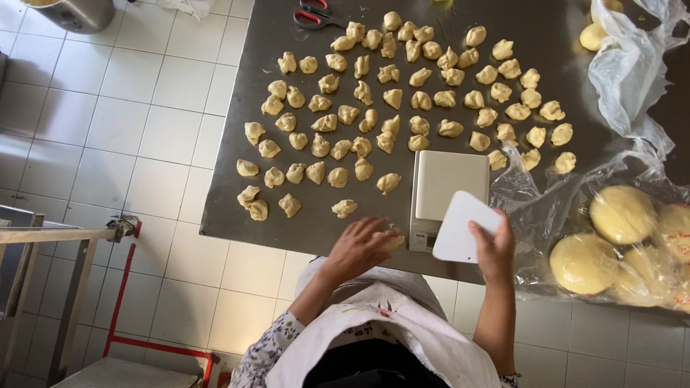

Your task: The person weighs pieces of dough on a scale and rolls them into balls by hand on a metal table.

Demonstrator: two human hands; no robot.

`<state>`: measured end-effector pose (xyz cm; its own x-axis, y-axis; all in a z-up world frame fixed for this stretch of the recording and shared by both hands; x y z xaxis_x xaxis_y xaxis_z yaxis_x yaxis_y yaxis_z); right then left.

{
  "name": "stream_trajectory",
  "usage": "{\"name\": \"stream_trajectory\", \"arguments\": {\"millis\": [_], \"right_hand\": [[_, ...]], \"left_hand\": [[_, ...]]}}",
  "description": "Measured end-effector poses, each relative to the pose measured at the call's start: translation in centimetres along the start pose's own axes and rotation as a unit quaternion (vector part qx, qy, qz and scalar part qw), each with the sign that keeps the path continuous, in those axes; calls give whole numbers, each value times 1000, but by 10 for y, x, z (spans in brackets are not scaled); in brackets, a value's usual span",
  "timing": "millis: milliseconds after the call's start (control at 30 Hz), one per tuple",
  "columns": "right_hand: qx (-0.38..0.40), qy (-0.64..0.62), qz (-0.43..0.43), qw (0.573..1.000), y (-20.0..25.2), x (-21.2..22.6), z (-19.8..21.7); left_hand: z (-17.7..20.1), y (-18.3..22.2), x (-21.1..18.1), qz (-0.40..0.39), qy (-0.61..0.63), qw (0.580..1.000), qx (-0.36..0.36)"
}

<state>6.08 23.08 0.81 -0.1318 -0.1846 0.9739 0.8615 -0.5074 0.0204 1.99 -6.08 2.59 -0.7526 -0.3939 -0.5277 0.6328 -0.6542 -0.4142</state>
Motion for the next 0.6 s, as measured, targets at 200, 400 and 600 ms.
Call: {"name": "stream_trajectory", "arguments": {"millis": [200,400,600], "right_hand": [[150,305,17,940,37,17,-97],[114,194,46,973,53,7,-159],[68,-7,76,995,89,24,-172]], "left_hand": [[-11,22,34,110,83,990,6],[75,30,-2,73,-200,958,-193],[63,57,41,281,246,894,-250]]}}
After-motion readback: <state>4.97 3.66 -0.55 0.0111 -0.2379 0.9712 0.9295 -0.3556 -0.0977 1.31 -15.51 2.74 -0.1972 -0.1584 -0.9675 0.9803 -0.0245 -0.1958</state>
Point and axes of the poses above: each hand's wrist, its own y-axis away from the middle knuckle, its own z-axis out of the back of the hand, x = y × z, the point moved 10 cm from there along -y, towards the middle knuckle, and after that the axes turned 3 degrees about -y, right-handed, at the moved point
